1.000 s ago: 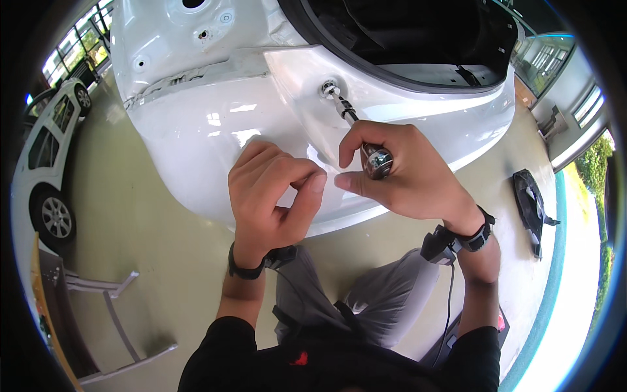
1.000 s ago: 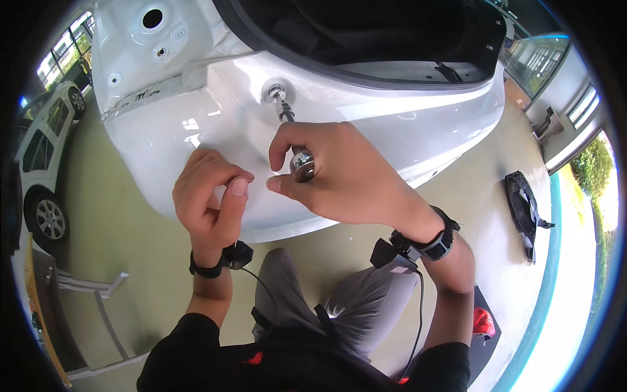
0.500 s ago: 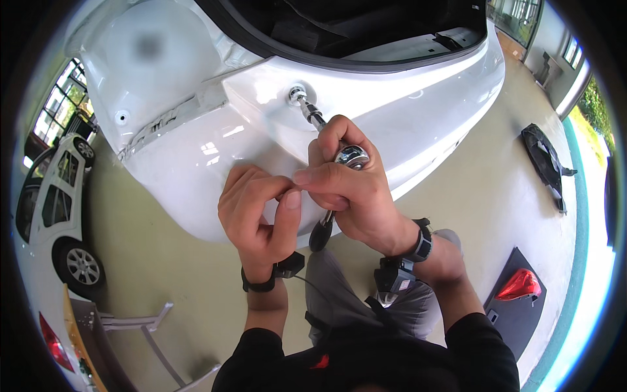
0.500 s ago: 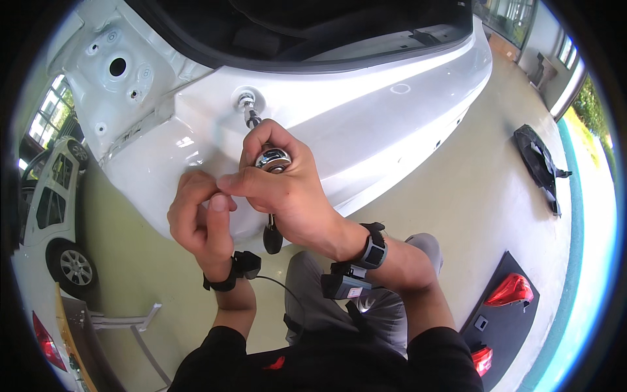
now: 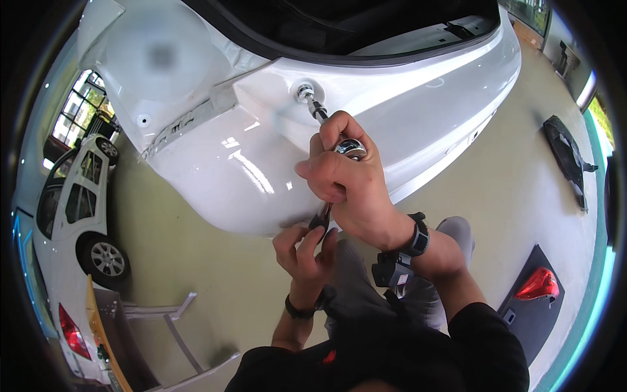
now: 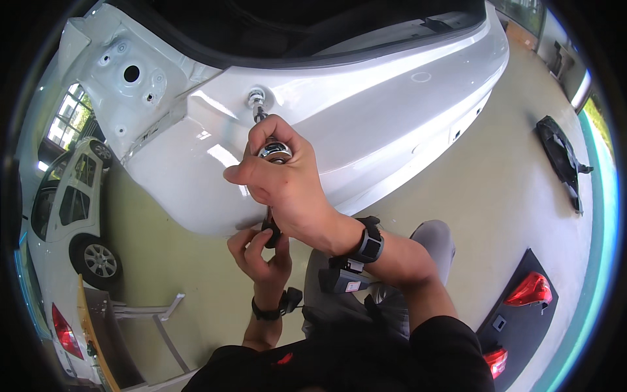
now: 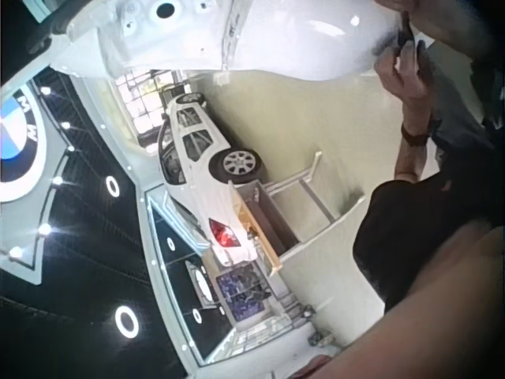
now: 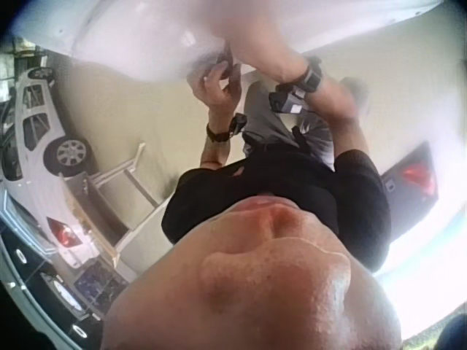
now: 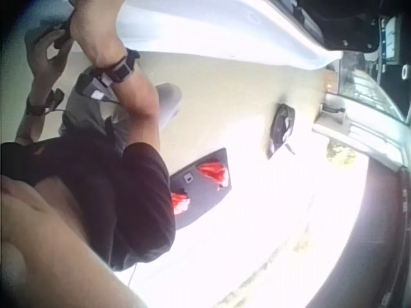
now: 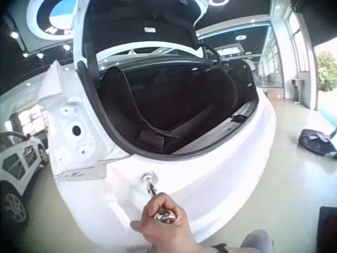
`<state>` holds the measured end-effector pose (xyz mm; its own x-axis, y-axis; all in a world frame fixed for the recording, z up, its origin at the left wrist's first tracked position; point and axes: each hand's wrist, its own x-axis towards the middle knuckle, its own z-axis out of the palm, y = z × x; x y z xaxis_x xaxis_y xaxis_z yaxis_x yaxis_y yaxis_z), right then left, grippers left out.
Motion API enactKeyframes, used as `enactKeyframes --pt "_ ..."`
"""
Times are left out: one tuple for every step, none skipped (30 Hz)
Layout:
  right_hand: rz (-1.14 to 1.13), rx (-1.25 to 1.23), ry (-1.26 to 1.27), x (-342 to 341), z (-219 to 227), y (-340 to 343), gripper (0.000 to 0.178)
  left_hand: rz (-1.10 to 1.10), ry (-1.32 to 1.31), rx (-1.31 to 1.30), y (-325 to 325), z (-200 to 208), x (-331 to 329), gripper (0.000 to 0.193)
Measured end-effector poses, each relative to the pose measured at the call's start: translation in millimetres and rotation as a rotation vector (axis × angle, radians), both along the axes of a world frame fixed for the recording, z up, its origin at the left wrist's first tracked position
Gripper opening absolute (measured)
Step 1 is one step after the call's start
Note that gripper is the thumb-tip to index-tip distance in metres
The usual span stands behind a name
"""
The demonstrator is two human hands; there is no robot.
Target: Repairing or replacing a car's rear bumper and associated trim pieces using tools.
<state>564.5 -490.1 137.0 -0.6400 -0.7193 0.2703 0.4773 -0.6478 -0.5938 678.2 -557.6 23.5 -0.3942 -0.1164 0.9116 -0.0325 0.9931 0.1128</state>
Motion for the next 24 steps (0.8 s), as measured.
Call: enactKeyframes --pt "0.015 -0.026 -0.038 4 1 -5 0.029 -0.066 0.08 0.087 -10 -4 -5 0.024" --pt "0.006 -0.045 -0.074 2 -1 -6 0.029 -0.07 0.074 0.08 -16 -5 -11 0.024" --pt "0.002 -0.053 -0.079 0 -2 -8 0.029 -0.042 0.161 0.004 -20 -5 -16 0.018" --pt "0.006 -0.062 -0.102 2 -2 -10 0.03 -0.008 0.245 -0.073 -24 -3 -17 0.017" --pt "0.009 -0.071 -0.125 3 -2 -12 0.03 -0.007 0.239 -0.082 -28 -3 -20 0.017" --pt "0.011 -0.079 -0.132 4 -2 -14 0.03 -0.022 0.335 -0.129 -32 -4 -23 0.02" --pt "0.011 -0.096 -0.139 3 -4 -15 0.03 -0.034 0.432 -0.171 -33 -4 -26 0.027" --pt "0.011 -0.113 -0.147 2 -5 -16 0.03 -0.029 0.427 -0.175 -36 -2 -26 0.027" --pt "0.016 -0.116 -0.151 2 -4 -16 0.03 -0.066 0.496 -0.152 -41 2 -24 0.029" --pt "0.028 -0.147 -0.179 5 -3 -16 0.029 -0.1 0.562 -0.124 -43 6 -22 0.03" --pt "0.039 -0.179 -0.207 7 -2 -17 0.028 -0.13 0.641 -0.058 -46 9 -23 0.035" --pt "0.046 -0.175 -0.215 8 -2 -18 0.028 -0.122 0.634 -0.057 -49 14 -22 0.035" --pt "0.043 -0.225 -0.228 12 -1 -19 0.027 -0.157 0.645 -0.058 -54 22 -17 0.037" --pt "0.031 -0.272 -0.241 13 -2 -21 0.027 -0.2 0.654 -0.052 -60 28 -14 0.04" --pt "0.034 -0.268 -0.249 13 -2 -22 0.027 -0.17 0.661 -0.068 -64 34 -12 0.047" --pt "0.034 -0.321 -0.288 15 0 -24 0.025 -0.159 0.654 -0.07 -70 43 -7 0.047" --pt "0.028 -0.373 -0.325 16 1 -24 0.023 -0.211 0.696 -0.059 -74 52 -6 0.049" --pt "0.032 -0.369 -0.331 17 2 -24 0.023 -0.262 0.737 -0.047 -78 62 -5 0.051" --pt "0.025 -0.388 -0.353 18 3 -24 0.021 -0.298 0.745 -0.059 -82 74 -5 0.052" --pt "0.015 -0.408 -0.376 18 4 -24 0.019 -0.335 0.751 -0.07 -86 87 -6 0.053" --pt "0.014 -0.404 -0.379 17 6 -23 0.019 -0.383 0.779 -0.042 -89 99 -8 0.053" --pt "-0.015 -0.372 -0.407 19 10 -22 0.016 -0.423 0.805 -0.021 -92 115 -7 0.052" --pt "-0.053 -0.335 -0.431 18 13 -19 0.013 -0.517 0.821 0.015 -96 132 -11 0.052" --pt "-0.047 -0.327 -0.433 17 14 -18 0.013 -0.608 0.834 0.048 -101 152 -15 0.052"
